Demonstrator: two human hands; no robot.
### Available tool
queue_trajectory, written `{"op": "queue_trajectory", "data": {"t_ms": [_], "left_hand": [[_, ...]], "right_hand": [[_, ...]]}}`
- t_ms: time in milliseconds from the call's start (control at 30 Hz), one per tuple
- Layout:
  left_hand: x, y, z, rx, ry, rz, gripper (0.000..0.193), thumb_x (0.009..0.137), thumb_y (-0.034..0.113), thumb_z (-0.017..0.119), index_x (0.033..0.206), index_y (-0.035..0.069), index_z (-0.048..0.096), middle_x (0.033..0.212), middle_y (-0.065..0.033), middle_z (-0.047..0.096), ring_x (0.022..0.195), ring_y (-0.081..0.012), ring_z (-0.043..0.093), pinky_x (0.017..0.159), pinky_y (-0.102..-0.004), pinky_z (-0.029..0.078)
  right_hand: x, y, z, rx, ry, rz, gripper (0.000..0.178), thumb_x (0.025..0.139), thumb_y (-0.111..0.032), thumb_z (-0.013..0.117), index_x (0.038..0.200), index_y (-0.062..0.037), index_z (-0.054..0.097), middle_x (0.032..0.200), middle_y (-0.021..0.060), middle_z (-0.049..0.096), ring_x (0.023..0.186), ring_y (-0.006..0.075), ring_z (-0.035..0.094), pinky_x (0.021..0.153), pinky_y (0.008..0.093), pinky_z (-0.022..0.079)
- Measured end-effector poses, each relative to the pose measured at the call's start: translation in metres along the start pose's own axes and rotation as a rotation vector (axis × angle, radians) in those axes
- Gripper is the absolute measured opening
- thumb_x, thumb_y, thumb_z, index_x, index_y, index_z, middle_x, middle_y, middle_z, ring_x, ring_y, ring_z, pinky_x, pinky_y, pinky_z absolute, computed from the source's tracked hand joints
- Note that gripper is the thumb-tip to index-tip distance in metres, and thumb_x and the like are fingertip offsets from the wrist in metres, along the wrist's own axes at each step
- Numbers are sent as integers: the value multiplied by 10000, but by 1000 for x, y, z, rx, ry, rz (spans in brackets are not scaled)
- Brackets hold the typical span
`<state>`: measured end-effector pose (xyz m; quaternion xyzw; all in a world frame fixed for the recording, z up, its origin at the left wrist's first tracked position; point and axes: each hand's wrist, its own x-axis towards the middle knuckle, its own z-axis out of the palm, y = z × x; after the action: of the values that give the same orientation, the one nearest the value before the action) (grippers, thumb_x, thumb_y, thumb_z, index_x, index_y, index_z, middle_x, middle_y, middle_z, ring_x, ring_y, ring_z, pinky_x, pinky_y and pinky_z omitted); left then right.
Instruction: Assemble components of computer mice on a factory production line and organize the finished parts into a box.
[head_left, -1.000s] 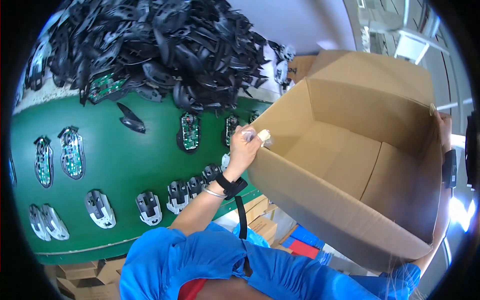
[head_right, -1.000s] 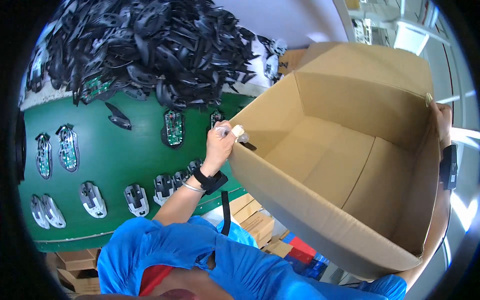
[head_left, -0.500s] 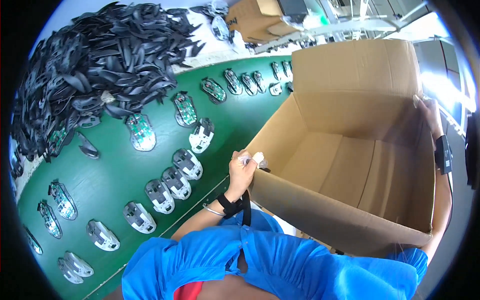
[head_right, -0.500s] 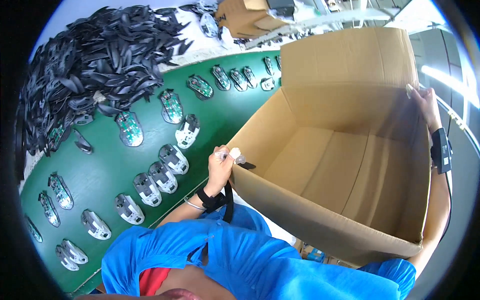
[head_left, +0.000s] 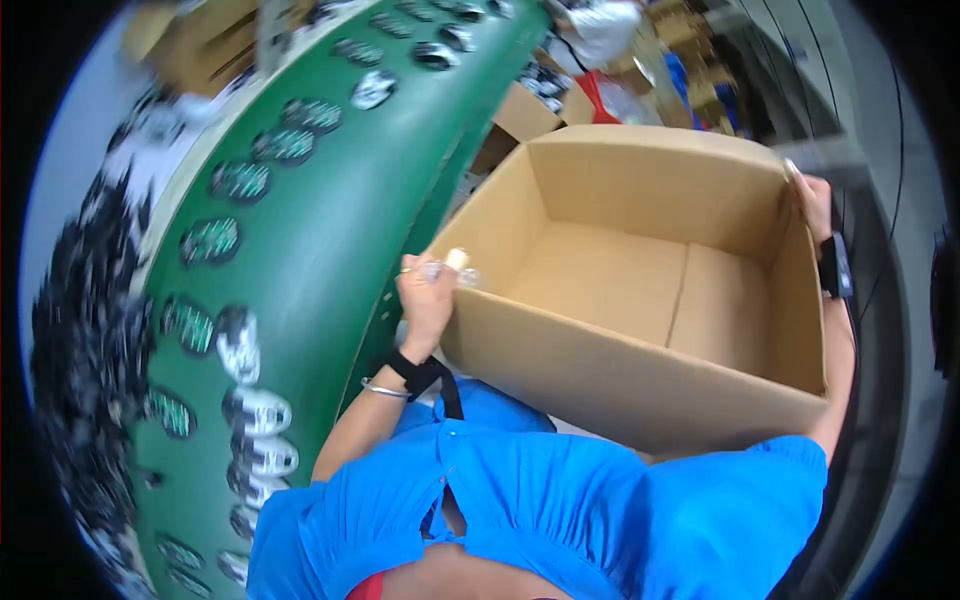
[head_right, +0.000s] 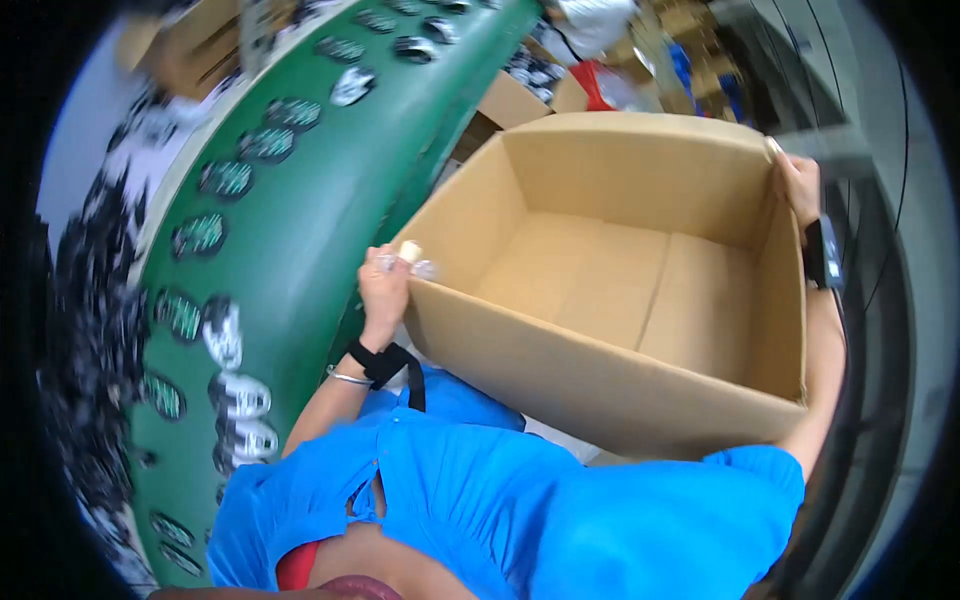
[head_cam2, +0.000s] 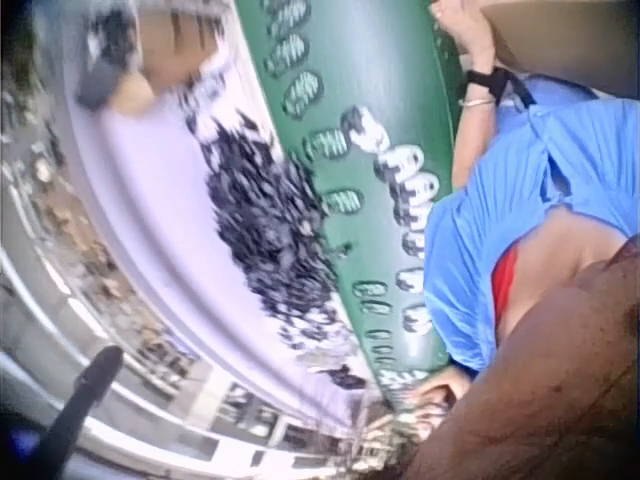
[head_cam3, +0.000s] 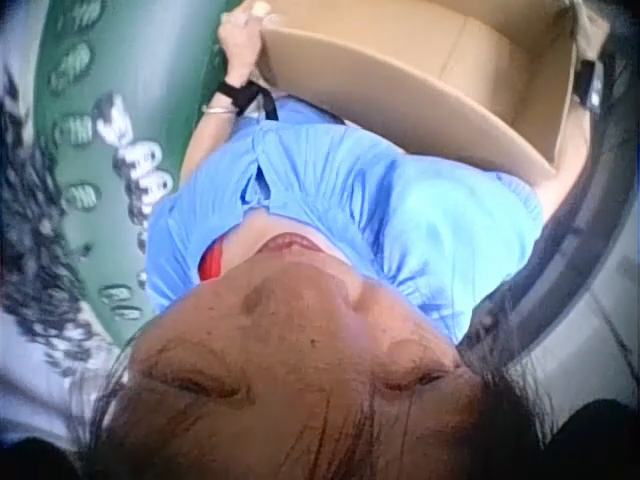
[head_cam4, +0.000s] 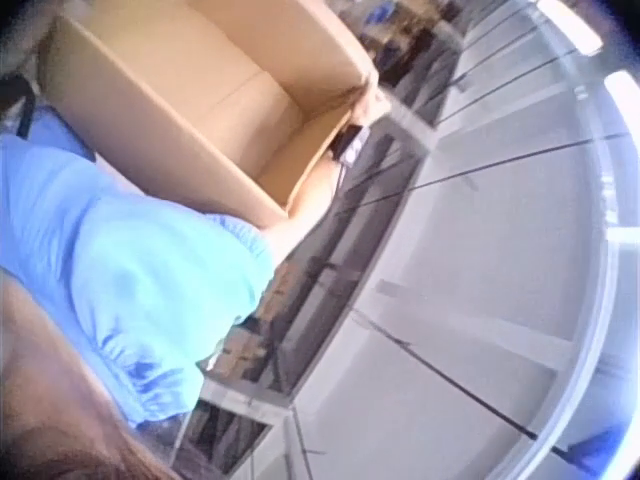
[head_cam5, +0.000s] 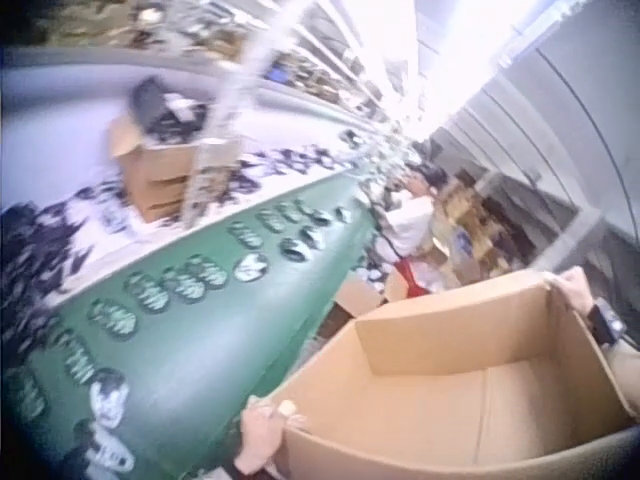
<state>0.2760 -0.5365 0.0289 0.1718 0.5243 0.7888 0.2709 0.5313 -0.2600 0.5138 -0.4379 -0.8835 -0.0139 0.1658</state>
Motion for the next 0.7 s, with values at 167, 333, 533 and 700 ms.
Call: {"op": "queue_trajectory", "data": {"t_ms": [167, 333, 533, 700], "left_hand": [[60, -12, 71, 29, 39, -29, 49, 814, -20, 540, 834, -2, 581, 792, -28, 529, 667, -103, 473, 563, -277, 408], [97, -13, 113, 464, -272, 343, 169, 845, 26, 419, 819, -13, 580, 699, -105, 503, 690, -244, 488, 693, -367, 425], [110, -36, 130, 855, -521, 479, 185, 832, 87, 457, 665, 20, 500, 627, -91, 442, 665, -258, 453, 818, -404, 359], [113, -49, 161, 857, -442, 442, 363, 937, 155, 486, 629, -24, 418, 619, -56, 393, 575, -165, 392, 544, -334, 327]], "right_hand": [[-14, 140, 92, 121, 192, 260, 425, 878, -354, 628, 554, -82, 582, 516, -50, 498, 461, 37, 435, 400, 240, 312], [-88, 284, 227, 223, 442, 298, 322, 826, -211, 640, 565, -24, 616, 459, 24, 503, 403, 116, 485, 375, 295, 367], [-191, 342, 403, 739, 278, 957, 441, 791, -361, 682, 532, -16, 590, 453, 53, 518, 408, 125, 429, 423, 342, 354], [-244, 337, 446, 867, 415, 1125, 320, 751, -324, 727, 671, -24, 650, 562, 32, 573, 544, 101, 520, 512, 302, 412]]}}
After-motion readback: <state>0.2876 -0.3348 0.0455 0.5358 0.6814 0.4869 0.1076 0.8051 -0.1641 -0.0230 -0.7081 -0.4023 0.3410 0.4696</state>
